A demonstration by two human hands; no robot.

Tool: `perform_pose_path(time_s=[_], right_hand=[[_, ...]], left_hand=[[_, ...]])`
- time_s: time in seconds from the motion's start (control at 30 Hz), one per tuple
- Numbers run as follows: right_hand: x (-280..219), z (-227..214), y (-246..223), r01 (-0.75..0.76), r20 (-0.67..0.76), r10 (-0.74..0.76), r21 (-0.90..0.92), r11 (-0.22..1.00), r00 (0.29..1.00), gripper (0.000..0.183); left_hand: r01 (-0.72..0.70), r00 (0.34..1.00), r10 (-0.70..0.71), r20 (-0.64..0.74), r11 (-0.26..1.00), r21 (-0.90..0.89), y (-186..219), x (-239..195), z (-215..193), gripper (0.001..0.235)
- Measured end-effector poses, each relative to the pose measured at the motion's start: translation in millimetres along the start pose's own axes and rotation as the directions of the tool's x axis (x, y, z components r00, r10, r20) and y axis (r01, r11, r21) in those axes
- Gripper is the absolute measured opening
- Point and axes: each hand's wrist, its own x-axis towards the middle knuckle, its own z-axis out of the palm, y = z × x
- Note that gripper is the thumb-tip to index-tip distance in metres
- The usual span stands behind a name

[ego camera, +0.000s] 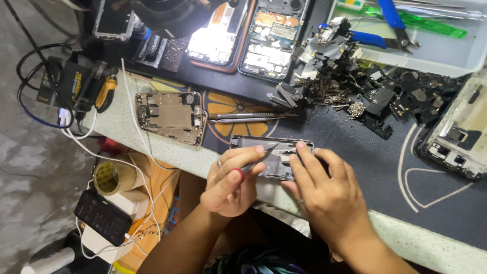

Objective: The person uses a precision screwdriver to remove screws from a disassembled smartphone chassis. They then use a metal spudger to pry and lift internal components and shielding. The person continues to manipulate small parts within the phone frame.

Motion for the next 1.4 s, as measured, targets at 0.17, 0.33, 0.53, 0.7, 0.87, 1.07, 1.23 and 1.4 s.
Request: perform_pose_path(time_s=[0.17,0.33,0.53,0.7,0.87,1.07,1.23,1.4], right_hand=[[4.4,-4.8,6.7,0.095,-0.041,-0.098,-0.065,0.993,0.994,0.042],[4.6,-6.2,1.4,0.065,-0.126,-0.071,-0.056,0.996,0.989,0.033],[-0.7,-3.4,-5.5,0.049,-0.154,-0.059,-0.069,0.996,0.986,0.029],[-1.6,-5.0,-8.4,0.059,-0.11,-0.073,-0.129,0.99,0.991,0.03],[-2.8,-4.7,-10.6,0.05,-0.1,-0.067,-0.159,0.986,0.993,0.031],[-2.7,-5.7,-9.5,0.05,-0.095,-0.065,-0.156,0.987,0.993,0.03],[-2.4,-6.1,-9.3,0.045,-0.103,-0.06,-0.145,0.988,0.993,0.029],[-1.8,-6.6,-9.1,0.038,-0.107,-0.052,-0.136,0.99,0.993,0.028]], left_hand=[[0.055,0.998,-0.055,0.016,0.998,0.011,10.7,-1.0,-14.2,0.08],[-0.071,0.997,0.072,-0.008,0.997,0.019,12.5,3.2,-4.7,0.078],[-0.164,0.984,0.157,0.089,0.983,0.08,8.2,5.0,-3.9,0.077],[-0.104,0.993,0.103,0.058,0.994,0.027,6.3,4.2,-2.5,0.075],[-0.099,0.995,0.098,0.023,0.995,0.016,1.8,0.9,4.0,0.072],[-0.119,0.992,0.117,0.043,0.992,0.049,1.9,0.8,5.0,0.068],[-0.142,0.989,0.138,0.056,0.987,0.071,0.9,2.9,7.3,0.065],[-0.155,0.986,0.149,0.077,0.985,0.075,-0.2,4.3,7.5,0.062]])
